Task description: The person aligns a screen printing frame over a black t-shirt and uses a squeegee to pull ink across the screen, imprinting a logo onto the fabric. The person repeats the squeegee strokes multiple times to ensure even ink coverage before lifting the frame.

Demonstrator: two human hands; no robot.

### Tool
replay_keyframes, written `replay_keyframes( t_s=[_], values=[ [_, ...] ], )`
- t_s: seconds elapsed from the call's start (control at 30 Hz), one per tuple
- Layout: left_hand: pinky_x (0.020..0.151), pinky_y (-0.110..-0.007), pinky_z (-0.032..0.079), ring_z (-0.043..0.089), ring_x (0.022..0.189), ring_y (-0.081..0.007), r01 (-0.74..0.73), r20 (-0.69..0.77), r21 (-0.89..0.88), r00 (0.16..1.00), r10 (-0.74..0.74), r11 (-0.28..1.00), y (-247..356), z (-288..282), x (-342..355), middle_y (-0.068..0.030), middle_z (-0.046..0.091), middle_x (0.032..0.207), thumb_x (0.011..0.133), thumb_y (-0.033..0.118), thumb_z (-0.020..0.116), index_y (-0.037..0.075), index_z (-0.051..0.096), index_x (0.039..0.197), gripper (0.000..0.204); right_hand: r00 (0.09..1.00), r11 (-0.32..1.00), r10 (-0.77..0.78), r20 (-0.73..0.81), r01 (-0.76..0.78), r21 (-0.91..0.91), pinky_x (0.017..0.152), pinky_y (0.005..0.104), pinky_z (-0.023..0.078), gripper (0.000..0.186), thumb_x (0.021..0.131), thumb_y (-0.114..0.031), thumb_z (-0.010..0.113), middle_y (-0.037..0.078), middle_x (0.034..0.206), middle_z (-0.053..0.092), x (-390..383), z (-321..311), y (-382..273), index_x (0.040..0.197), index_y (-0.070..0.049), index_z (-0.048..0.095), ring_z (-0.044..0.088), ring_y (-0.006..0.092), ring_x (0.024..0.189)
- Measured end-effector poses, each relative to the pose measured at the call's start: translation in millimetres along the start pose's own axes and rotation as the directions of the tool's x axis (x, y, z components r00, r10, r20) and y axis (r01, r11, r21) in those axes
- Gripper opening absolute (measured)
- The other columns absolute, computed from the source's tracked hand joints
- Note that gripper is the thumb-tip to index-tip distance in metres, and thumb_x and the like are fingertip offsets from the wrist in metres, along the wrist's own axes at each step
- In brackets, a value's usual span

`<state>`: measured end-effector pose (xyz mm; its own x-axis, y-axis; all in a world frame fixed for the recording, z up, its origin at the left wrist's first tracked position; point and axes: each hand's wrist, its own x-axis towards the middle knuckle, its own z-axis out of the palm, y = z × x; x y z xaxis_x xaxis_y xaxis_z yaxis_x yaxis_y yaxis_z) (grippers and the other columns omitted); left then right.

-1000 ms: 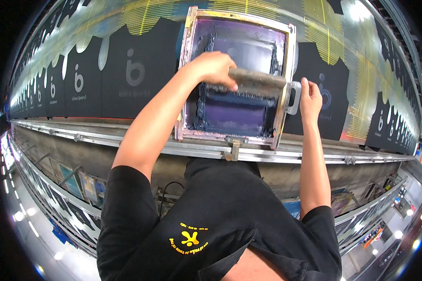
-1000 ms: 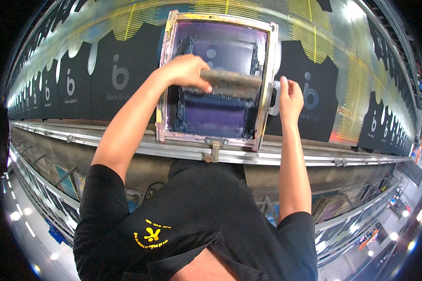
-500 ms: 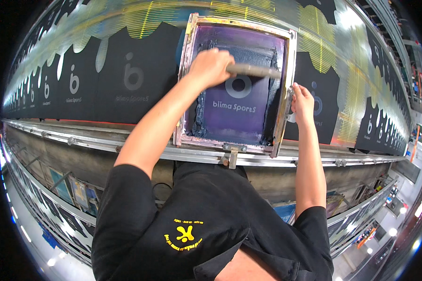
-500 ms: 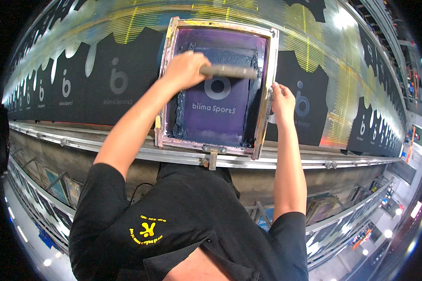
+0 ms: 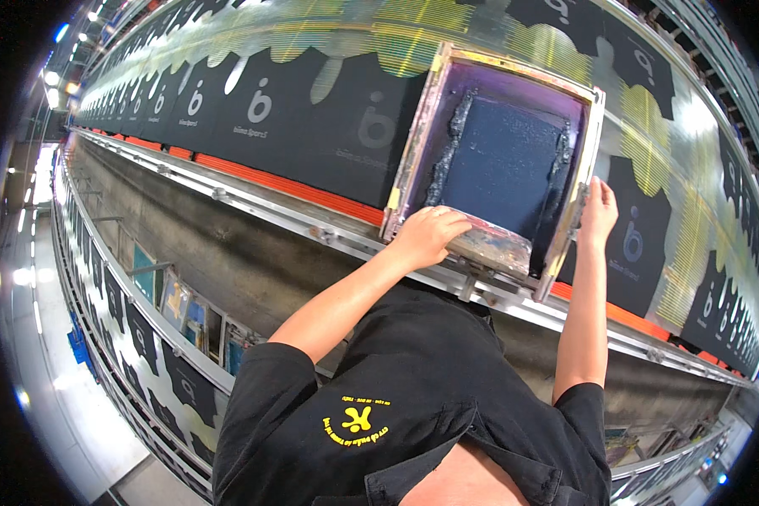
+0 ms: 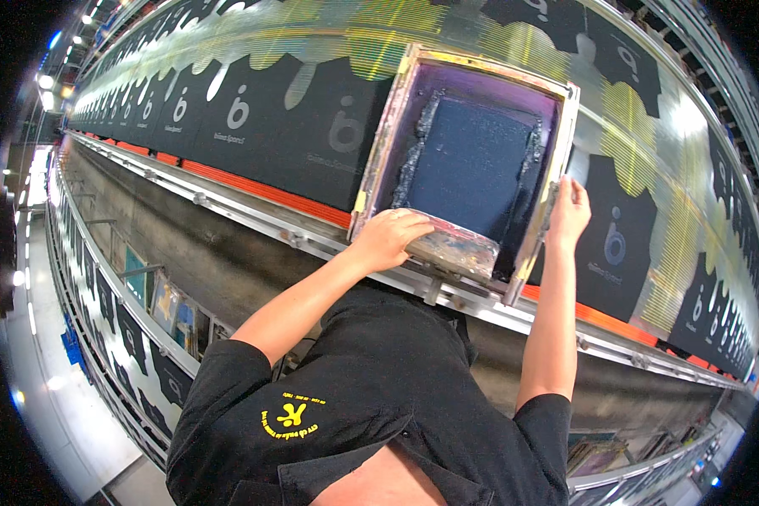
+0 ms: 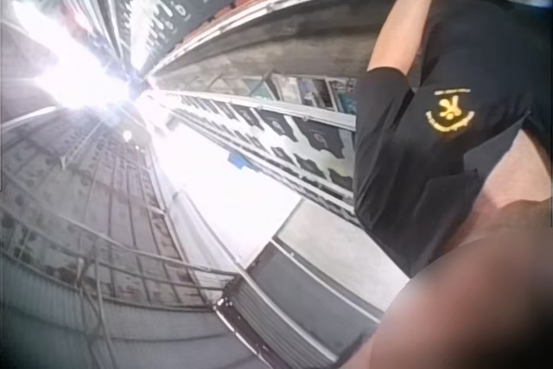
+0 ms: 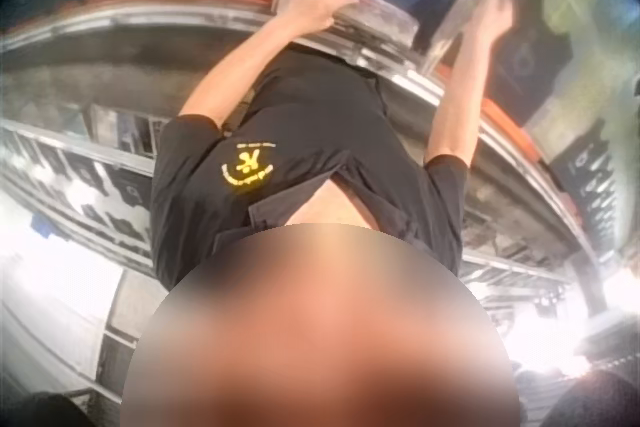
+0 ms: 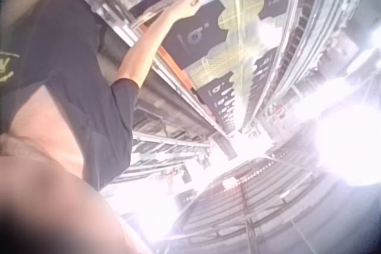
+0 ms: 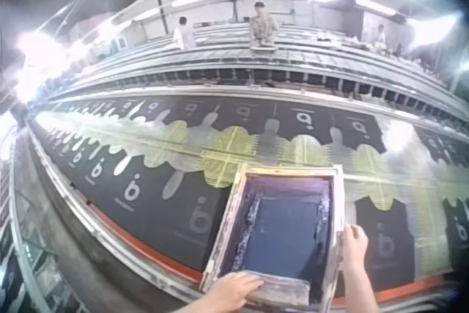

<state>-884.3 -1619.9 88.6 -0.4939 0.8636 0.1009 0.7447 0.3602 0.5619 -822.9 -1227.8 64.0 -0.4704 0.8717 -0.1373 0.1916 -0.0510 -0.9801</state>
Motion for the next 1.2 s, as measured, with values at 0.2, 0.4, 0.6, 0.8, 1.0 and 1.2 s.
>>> replay_keyframes(
  t_s=[0.2,0.4,0.6,0.8,1.0,1.2],
  values=[
    [0.112,-0.045,0.054,0.068,0.130,-0.0318,0.114,0.164,0.058,0.979,-0.122,0.992,-122.5,-91.7,-48.7,-0.0108,0.076,0.136,0.070,0.006,0.081,0.006,0.076,0.133,0.064,0.994,0.972,-0.109,0.004,0.108,-0.211,0.091,0.0359,0.057,0.030,0.107,-0.025,0.073,0.012,0.107,0.078,-89.1,153.5,35.6,0.120,0.001,0.076,0.071,0.0192,0.099],
    [0.107,-0.044,0.057,0.072,0.122,-0.0315,0.126,0.165,0.129,0.975,-0.146,0.984,-178.2,-145.9,-86.8,-0.0097,0.079,0.132,0.066,0.001,0.079,0.006,0.079,0.126,0.060,0.998,0.951,0.045,-0.045,-0.057,-0.304,0.080,0.0326,0.056,0.026,0.101,-0.027,0.079,0.004,0.093,0.075,-130.4,244.9,27.3,0.117,-0.006,0.076,0.067,0.0131,0.083],
    [0.087,-0.045,0.061,0.074,0.103,-0.0303,-0.052,0.225,0.069,0.974,0.035,0.996,-238.8,-186.5,-29.4,-0.0068,0.080,0.123,0.074,0.009,0.076,0.009,0.079,0.121,0.047,0.998,0.888,0.051,-0.039,-0.063,-0.456,0.069,0.0283,0.048,0.028,0.100,-0.025,0.081,-0.003,0.084,0.062,-133.0,268.2,37.1,0.120,-0.007,0.074,0.054,0.0073,0.076],
    [0.087,-0.052,0.060,0.077,0.101,-0.0373,0.036,0.310,0.202,0.946,-0.099,0.979,-300.4,-223.9,132.2,-0.0123,0.081,0.105,0.091,0.033,0.079,0.019,0.082,0.113,0.026,0.999,0.892,0.045,-0.016,-0.047,-0.450,0.079,0.0304,0.056,0.030,0.104,-0.026,0.080,0.005,0.098,0.075,-135.9,273.0,33.8,0.124,-0.005,0.072,0.067,0.0115,0.088],
    [0.088,-0.052,0.061,0.077,0.098,-0.0407,-0.009,0.280,0.241,0.958,-0.061,0.971,-356.7,-210.6,197.8,-0.0172,0.081,0.101,0.090,0.039,0.082,0.013,0.082,0.111,0.033,0.950,0.741,-0.303,0.079,0.287,-0.607,0.099,0.0448,0.054,0.045,0.098,-0.039,0.083,0.018,0.116,0.076,-89.1,284.6,23.2,0.123,-0.003,0.076,0.070,0.0290,0.113],
    [0.086,-0.051,0.063,0.079,0.093,-0.0404,-0.030,0.272,0.367,0.959,-0.076,0.930,-348.6,-207.4,212.7,-0.0203,0.081,0.093,0.086,0.046,0.086,0.006,0.084,0.095,0.041,0.642,0.339,-0.351,0.681,0.765,-0.547,0.093,0.0481,0.059,0.048,0.088,-0.046,0.089,0.021,0.106,0.078,-29.8,398.1,-83.7,0.107,-0.003,0.080,0.075,0.0398,0.103]
  ],
)
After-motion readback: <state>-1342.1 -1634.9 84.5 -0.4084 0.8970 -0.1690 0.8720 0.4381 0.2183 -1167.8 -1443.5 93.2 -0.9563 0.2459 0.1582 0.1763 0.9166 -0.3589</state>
